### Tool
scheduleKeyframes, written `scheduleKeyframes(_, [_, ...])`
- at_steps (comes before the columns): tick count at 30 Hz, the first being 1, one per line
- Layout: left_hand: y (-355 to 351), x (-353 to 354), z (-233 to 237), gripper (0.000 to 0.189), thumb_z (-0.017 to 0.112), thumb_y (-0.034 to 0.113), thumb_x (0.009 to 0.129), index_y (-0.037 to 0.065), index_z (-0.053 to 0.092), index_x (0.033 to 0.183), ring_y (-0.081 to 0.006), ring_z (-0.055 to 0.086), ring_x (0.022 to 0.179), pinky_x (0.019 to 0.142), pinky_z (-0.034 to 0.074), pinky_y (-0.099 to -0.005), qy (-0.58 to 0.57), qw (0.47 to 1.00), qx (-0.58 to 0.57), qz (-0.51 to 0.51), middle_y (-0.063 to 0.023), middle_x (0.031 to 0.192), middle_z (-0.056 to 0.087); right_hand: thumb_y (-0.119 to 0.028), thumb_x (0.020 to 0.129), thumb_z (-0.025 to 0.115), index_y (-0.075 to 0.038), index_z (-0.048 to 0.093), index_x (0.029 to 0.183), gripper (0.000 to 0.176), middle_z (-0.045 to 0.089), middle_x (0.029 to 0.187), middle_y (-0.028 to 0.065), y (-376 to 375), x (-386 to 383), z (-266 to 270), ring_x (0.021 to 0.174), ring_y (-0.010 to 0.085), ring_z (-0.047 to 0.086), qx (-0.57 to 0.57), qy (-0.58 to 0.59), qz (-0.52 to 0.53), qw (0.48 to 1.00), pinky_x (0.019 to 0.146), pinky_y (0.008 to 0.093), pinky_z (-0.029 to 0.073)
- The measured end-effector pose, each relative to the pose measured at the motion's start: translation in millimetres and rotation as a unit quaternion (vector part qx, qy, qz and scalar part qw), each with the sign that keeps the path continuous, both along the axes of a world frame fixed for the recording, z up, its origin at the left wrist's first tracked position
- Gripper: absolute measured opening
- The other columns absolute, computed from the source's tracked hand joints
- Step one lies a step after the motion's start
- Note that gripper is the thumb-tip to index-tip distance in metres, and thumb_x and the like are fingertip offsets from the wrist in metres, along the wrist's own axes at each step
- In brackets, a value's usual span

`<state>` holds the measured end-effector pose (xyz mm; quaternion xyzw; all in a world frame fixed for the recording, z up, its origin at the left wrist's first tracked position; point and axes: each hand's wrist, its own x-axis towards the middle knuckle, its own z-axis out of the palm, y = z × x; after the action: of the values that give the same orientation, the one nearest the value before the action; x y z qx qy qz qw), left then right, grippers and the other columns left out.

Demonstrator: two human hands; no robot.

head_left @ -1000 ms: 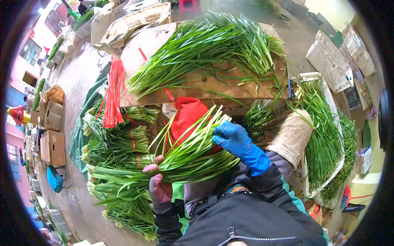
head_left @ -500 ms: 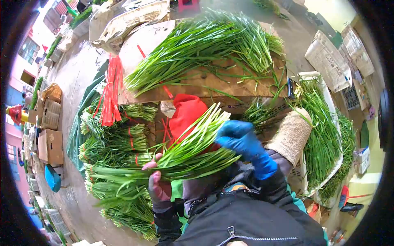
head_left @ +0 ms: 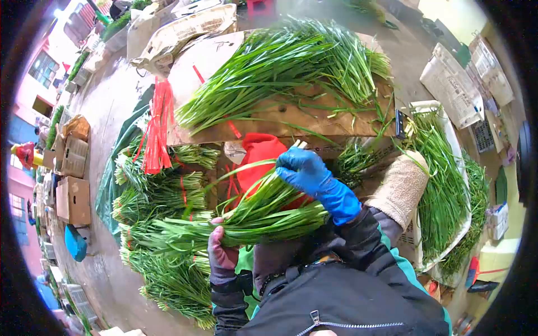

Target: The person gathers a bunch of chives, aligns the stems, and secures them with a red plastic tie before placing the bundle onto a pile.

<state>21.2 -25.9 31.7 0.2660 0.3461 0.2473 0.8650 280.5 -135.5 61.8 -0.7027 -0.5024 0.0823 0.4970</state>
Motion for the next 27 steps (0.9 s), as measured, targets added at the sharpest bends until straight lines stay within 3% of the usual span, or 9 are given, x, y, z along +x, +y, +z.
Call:
scheduleKeyframes(3, [4.7, 2.9, -8.6, 0.032, 0.052, 0.028, 0.084, 0.018, 0.049, 0.114, -0.0191, 0.060, 0.086, 0.064, 0.050, -0.0350, 0.013, 0.999, -0.029, -0.001, -0.0051, 0.105, 0.059, -0.009, 0.073, 0.062, -0.006, 0.065, 0.093, 0.021, 0.063, 0.079, 0.0136, -10.8, 8.2, -8.3, 0.073, 0.0278, 0.061, -0.010, 0.069, -0.054, 0.996, 0.069, 0.0344, 0.049])
scheduleKeyframes(6, [7.4, 3.9, -18.6, 0.031, 0.051, 0.028, 0.084, 0.018, 0.049, 0.114, -0.0192, 0.060, 0.086, 0.064, 0.050, -0.0350, 0.023, 0.999, -0.031, 0.002, -0.0047, 0.105, 0.059, -0.009, 0.073, 0.062, -0.008, 0.063, 0.105, 0.033, 0.064, 0.087, 0.0148, -29.8, 8.2, -7.8, 0.079, 0.0277, 0.063, -0.066, 0.023, -0.045, 0.997, 0.073, 0.0335, 0.051])
scheduleKeyframes(11, [2.8, 6.4, -12.8, 0.032, 0.052, 0.025, 0.084, 0.015, 0.049, 0.115, -0.0198, 0.058, 0.094, 0.076, 0.051, -0.0383, 0.014, 0.999, -0.036, 0.013, -0.0064, 0.110, 0.057, -0.010, 0.072, 0.064, -0.009, 0.058, 0.115, 0.043, 0.063, 0.094, 0.0156, -24.0, -12.7, -0.5, 0.086, 0.0287, 0.062, -0.112, -0.007, -0.062, 0.992, 0.076, 0.0350, 0.050])
scheduleKeyframes(13, [3.1, 2.1, -12.0, 0.033, 0.052, 0.023, 0.084, 0.013, 0.048, 0.116, -0.0203, 0.057, 0.098, 0.081, 0.050, -0.0390, 0.004, 1.000, -0.031, -0.005, -0.0076, 0.111, 0.056, -0.006, 0.074, 0.066, -0.009, 0.056, 0.120, 0.048, 0.065, 0.093, 0.0073, -18.3, -17.7, -18.1, 0.071, 0.0134, 0.057, -0.041, -0.048, -0.094, 0.994, 0.064, 0.0257, 0.047])
scheduleKeyframes(17, [-7.6, 1.9, -6.4, 0.033, 0.051, 0.019, 0.085, 0.010, 0.047, 0.117, -0.0199, 0.056, 0.099, 0.083, 0.048, -0.0379, -0.013, 1.000, 0.016, 0.010, -0.0085, 0.111, 0.055, -0.009, 0.076, 0.068, -0.006, 0.062, 0.106, 0.030, 0.061, 0.075, 0.0059, -20.6, -10.5, -16.6, 0.063, 0.0096, 0.054, -0.030, 0.123, -0.087, 0.988, 0.060, 0.0246, 0.046])
scheduleKeyframes(20, [-14.5, 7.4, 2.9, 0.033, 0.051, 0.016, 0.086, 0.005, 0.048, 0.116, -0.0160, 0.051, 0.102, 0.091, 0.040, -0.0318, 0.003, 0.995, 0.097, 0.010, -0.0069, 0.110, 0.054, -0.008, 0.076, 0.067, -0.004, 0.064, 0.089, 0.014, 0.059, 0.073, 0.0021, -13.2, 0.3, -23.6, 0.064, 0.0081, 0.052, -0.133, -0.001, -0.091, 0.987, 0.060, 0.0237, 0.045])
scheduleKeyframes(23, [-15.7, 5.7, 1.0, 0.034, 0.050, 0.016, 0.085, 0.005, 0.047, 0.117, -0.0177, 0.051, 0.104, 0.092, 0.040, -0.0345, 0.034, 0.992, 0.124, -0.006, -0.0080, 0.112, 0.053, -0.007, 0.077, 0.067, -0.002, 0.061, 0.078, 0.008, 0.056, 0.068, -0.0010, -0.6, -7.4, -22.5, 0.063, 0.0075, 0.052, -0.048, -0.011, -0.067, 0.996, 0.058, 0.0247, 0.045])
scheduleKeyframes(25, [-14.1, 8.3, 0.3, 0.035, 0.049, 0.019, 0.086, 0.009, 0.046, 0.119, -0.0203, 0.053, 0.104, 0.089, 0.044, -0.0375, 0.023, 0.993, 0.113, -0.007, -0.0089, 0.114, 0.054, -0.006, 0.079, 0.065, -0.001, 0.062, 0.080, 0.006, 0.055, 0.066, -0.0015, 0.4, -33.4, 5.4, 0.064, 0.0049, 0.051, -0.033, 0.326, 0.049, 0.943, 0.058, 0.0240, 0.044])
scheduleKeyframes(27, [-14.9, 11.6, -0.6, 0.034, 0.048, 0.023, 0.088, 0.011, 0.047, 0.119, -0.0226, 0.056, 0.103, 0.087, 0.048, -0.0408, -0.011, 0.998, 0.068, 0.005, -0.0101, 0.114, 0.055, -0.009, 0.078, 0.064, -0.002, 0.060, 0.077, 0.008, 0.054, 0.066, -0.0020, -9.0, -51.8, 53.1, 0.064, 0.0053, 0.050, -0.113, 0.399, 0.111, 0.903, 0.059, 0.0245, 0.043])
